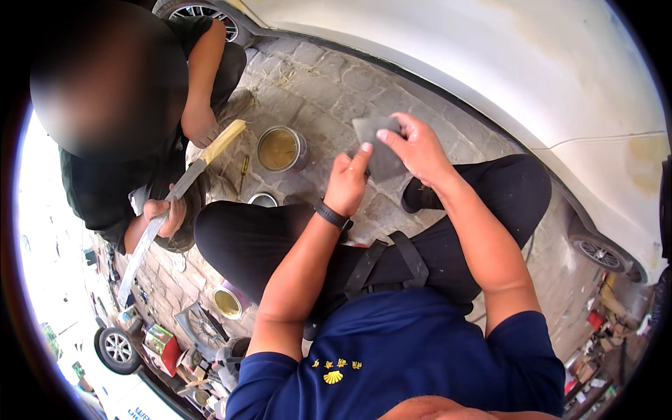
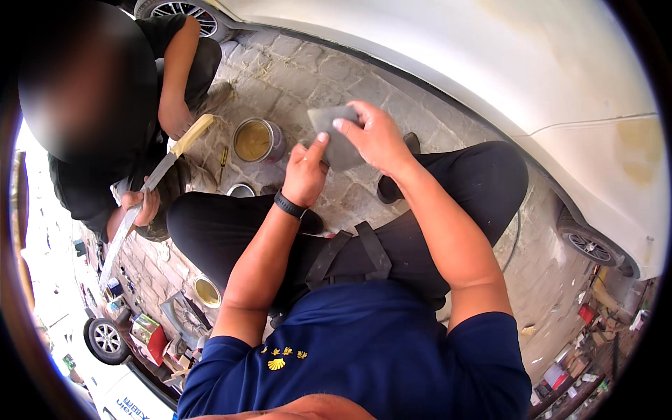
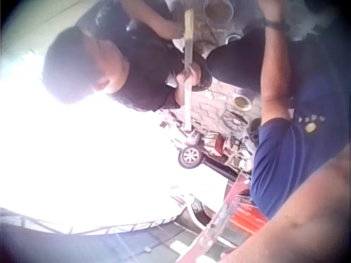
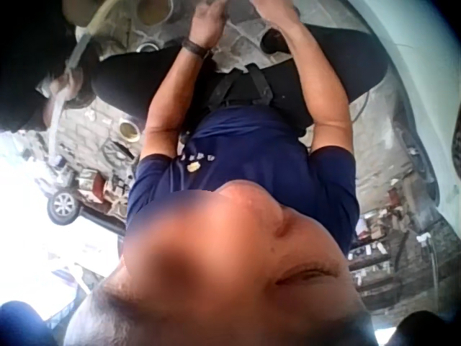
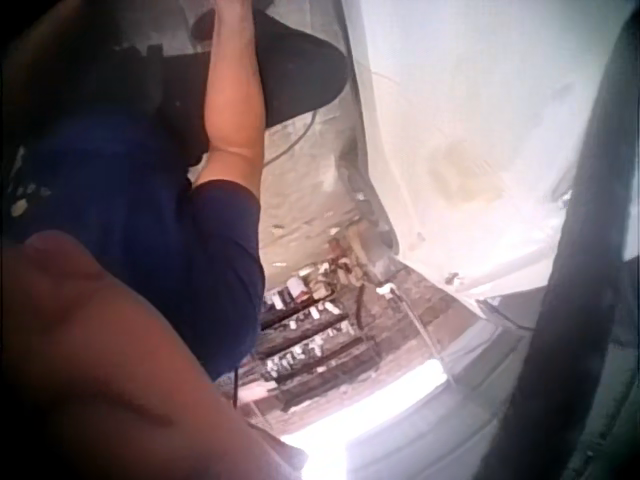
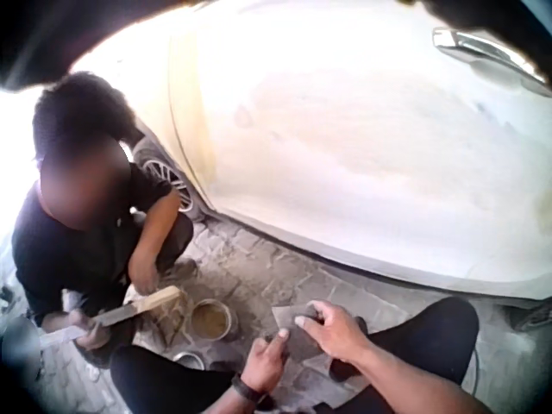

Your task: The person mixes a yellow paste in a can and applies it to a metal sheet using a scraper. They then apply the filler to a white car door, smoothing it out. The person adds a hardener from a tube to the filler on the sheet and mixes it before applying more to the car.

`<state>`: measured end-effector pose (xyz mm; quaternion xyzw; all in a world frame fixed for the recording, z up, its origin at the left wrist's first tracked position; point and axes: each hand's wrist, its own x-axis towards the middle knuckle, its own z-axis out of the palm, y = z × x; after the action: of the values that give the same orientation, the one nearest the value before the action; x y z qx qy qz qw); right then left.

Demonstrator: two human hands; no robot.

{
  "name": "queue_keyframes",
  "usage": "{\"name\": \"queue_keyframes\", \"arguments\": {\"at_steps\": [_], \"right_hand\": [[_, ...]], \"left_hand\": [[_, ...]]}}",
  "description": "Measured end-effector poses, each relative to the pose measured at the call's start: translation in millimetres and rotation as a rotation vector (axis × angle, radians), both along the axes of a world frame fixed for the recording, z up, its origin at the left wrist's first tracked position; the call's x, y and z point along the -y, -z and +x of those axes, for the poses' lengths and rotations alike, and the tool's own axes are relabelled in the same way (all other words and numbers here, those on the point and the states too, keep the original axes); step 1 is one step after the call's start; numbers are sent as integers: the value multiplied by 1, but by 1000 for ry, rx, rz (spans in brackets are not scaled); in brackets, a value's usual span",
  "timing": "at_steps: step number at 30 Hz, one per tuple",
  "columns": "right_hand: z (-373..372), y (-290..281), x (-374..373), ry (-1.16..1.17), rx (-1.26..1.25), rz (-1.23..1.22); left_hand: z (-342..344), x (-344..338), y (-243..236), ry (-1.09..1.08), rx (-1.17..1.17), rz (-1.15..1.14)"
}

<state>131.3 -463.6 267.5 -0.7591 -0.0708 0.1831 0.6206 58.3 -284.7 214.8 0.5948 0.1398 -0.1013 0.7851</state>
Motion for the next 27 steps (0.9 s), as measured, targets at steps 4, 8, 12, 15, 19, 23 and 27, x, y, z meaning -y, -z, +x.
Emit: {"name": "queue_keyframes", "arguments": {"at_steps": [4, 8, 12, 15, 19, 23, 27], "right_hand": [[38, 5, 37, 543, 405, -47], [25, -7, 38, 389, 103, 396], [9, -26, 57, -392, 370, -418], [11, -11, 60, -263, 423, -398], [6, -4, 24, 389, -71, 392], [5, 17, 20, 520, -159, 346], [11, 11, 18, 523, -153, 296]], "left_hand": [[19, 3, -39, -182, 60, -248], [23, -6, -29, -139, 77, -146], [34, -15, -38, -438, 55, -91], [37, -25, -21, -537, 85, -23], [27, -8, -4, -445, 88, -143], [18, 21, -38, -272, 163, -472], [14, 19, -28, -104, 126, -587]]}}
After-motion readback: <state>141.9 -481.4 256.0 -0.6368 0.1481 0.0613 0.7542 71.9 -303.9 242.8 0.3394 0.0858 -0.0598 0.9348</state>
